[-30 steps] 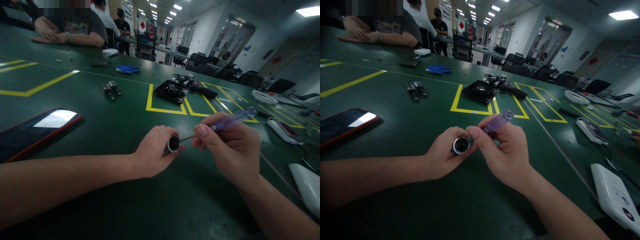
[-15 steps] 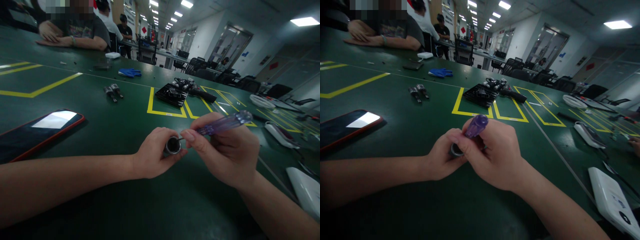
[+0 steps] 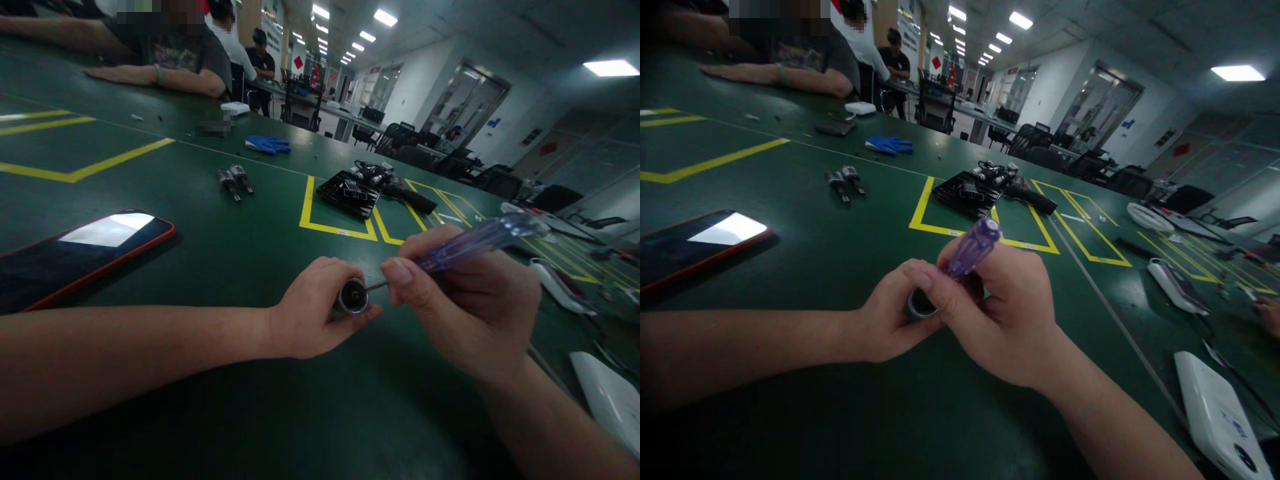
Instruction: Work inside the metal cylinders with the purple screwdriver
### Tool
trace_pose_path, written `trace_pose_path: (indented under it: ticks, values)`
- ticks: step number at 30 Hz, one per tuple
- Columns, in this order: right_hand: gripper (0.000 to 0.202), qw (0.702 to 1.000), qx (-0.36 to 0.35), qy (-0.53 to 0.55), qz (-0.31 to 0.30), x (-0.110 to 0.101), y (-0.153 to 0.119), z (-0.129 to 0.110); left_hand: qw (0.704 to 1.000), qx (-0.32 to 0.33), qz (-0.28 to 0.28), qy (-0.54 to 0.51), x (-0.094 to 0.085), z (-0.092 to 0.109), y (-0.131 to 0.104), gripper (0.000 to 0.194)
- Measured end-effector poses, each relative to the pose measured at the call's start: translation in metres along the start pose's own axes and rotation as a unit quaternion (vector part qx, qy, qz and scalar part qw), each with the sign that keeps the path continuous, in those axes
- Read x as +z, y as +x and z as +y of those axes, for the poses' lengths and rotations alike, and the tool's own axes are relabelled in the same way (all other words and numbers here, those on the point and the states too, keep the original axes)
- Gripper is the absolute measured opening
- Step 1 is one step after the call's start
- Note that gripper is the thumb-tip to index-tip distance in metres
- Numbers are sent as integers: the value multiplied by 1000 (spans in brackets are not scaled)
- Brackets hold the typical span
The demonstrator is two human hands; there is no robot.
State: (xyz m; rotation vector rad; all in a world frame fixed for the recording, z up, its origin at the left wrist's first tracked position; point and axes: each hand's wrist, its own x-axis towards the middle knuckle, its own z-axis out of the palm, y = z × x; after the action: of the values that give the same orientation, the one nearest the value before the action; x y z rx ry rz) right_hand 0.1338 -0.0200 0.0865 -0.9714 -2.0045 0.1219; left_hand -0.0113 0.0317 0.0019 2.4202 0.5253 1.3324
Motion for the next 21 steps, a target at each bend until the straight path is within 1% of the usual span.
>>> trace_pose_path:
  ticks: [2, 4, 10, 16, 21]
  values:
    - [14, 999, 11, 10, -31, 0, -1, 0, 1000, 11, -1, 2, 0, 0, 0, 24]
    - [15, 999, 13, 12, -42, 0, -2, 0, 1000, 15, -5, 0, -1, 0, 0, 22]
    - [12, 999, 6, 7, -38, 2, -7, 1, 1000, 12, -13, -3, -2, 1, 2, 21]
    - [6, 997, 30, 64, -33, 4, -14, 4, 1000, -2, -30, -3, -1, 0, -1, 23]
    - [5, 996, 51, 69, -11, 4, -18, 6, 999, -7, -36, 4, -1, -1, 0, 22]
